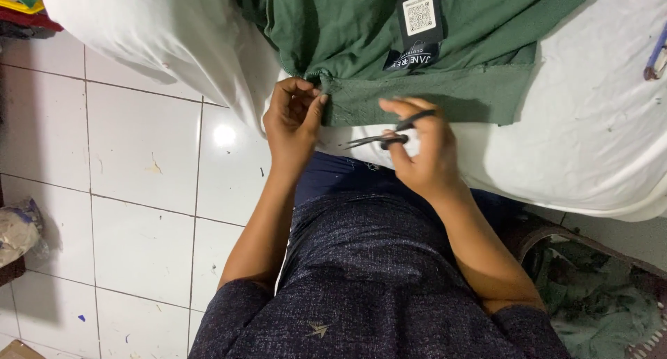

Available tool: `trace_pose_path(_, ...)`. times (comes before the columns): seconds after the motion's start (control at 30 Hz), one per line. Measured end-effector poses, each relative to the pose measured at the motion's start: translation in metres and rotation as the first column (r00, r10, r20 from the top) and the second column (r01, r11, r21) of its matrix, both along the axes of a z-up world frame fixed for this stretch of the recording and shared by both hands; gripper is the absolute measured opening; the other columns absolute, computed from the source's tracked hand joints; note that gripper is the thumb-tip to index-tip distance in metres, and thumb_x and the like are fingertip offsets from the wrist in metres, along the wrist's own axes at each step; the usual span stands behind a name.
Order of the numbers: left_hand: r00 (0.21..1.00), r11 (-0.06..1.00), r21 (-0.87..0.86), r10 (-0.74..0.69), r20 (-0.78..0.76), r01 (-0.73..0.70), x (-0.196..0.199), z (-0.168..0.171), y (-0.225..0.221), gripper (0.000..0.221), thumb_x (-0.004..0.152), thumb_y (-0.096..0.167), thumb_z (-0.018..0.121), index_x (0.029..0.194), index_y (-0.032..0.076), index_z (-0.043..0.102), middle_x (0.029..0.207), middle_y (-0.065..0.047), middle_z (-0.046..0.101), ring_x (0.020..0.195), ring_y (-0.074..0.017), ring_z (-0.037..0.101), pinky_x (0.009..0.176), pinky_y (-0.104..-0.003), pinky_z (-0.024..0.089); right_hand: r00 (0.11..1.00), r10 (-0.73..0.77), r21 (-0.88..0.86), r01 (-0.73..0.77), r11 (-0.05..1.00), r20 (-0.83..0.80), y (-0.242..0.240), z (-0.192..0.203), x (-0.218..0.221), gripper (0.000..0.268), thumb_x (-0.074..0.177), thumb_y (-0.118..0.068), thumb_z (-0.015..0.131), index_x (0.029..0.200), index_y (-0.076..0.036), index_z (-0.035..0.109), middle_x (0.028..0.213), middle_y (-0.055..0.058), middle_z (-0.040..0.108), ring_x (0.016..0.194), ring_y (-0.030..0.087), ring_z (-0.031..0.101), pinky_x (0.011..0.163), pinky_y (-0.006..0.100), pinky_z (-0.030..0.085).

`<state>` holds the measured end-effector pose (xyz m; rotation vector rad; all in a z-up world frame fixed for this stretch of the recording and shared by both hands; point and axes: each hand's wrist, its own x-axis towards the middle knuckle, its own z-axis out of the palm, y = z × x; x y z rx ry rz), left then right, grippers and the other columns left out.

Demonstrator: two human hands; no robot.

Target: Trimming excess threads from a green garment using small scissors at a workstation.

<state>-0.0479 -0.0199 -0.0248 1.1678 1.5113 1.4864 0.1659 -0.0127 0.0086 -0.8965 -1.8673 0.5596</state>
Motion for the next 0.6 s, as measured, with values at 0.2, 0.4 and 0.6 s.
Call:
trace_pose_path(0.2,0.959,0.990,0.129,-0.020,-0.283,0.058,0.002,0.030,-0.007,0.019,0.091,-0.009,0.075,0.100,0.005,0.067,0.094,-0.007,0.064,0.087,-0.0222,0.067,0.076,-0.036,0.060,0.994,0.108,-0.460,-0.107,0.881,-0.023,-0.023,-0.034,-0.002,0.016,0.083,-0.007,0.072,0.096,-0.004,0.064,0.122,0.016,0.072,0.106,0.041,0.071,0.089,0.054,0.054)
trace_pose_path(0.4,0.933,0.973,0.176,-0.083,-0.349,0.153,0.004,0.026,-0.012,0.016,0.097,-0.004,0.067,0.109,0.005,0.072,0.118,-0.018,0.057,0.107,-0.0373,0.064,0.089,-0.047,0.058,0.999,0.017,-0.089,-0.022,0.996,-0.048,0.003,-0.008,0.002,0.019,0.095,-0.003,0.065,0.110,0.001,0.055,0.107,0.011,0.073,0.109,0.036,0.068,0.107,0.050,0.045)
trace_pose_path(0.6,0.852,0.951,0.245,-0.032,-0.523,0.186,-0.009,-0.021,-0.022,0.010,0.091,-0.005,0.074,0.096,0.004,0.071,0.116,-0.017,0.058,0.110,-0.0387,0.063,0.088,-0.043,0.059,0.955,-0.011,-0.213,-0.054,0.976,-0.297,-0.008,-0.033,0.019,0.025,0.097,-0.003,0.064,0.111,0.001,0.044,0.093,0.013,0.070,0.094,0.033,0.071,0.105,0.051,0.051)
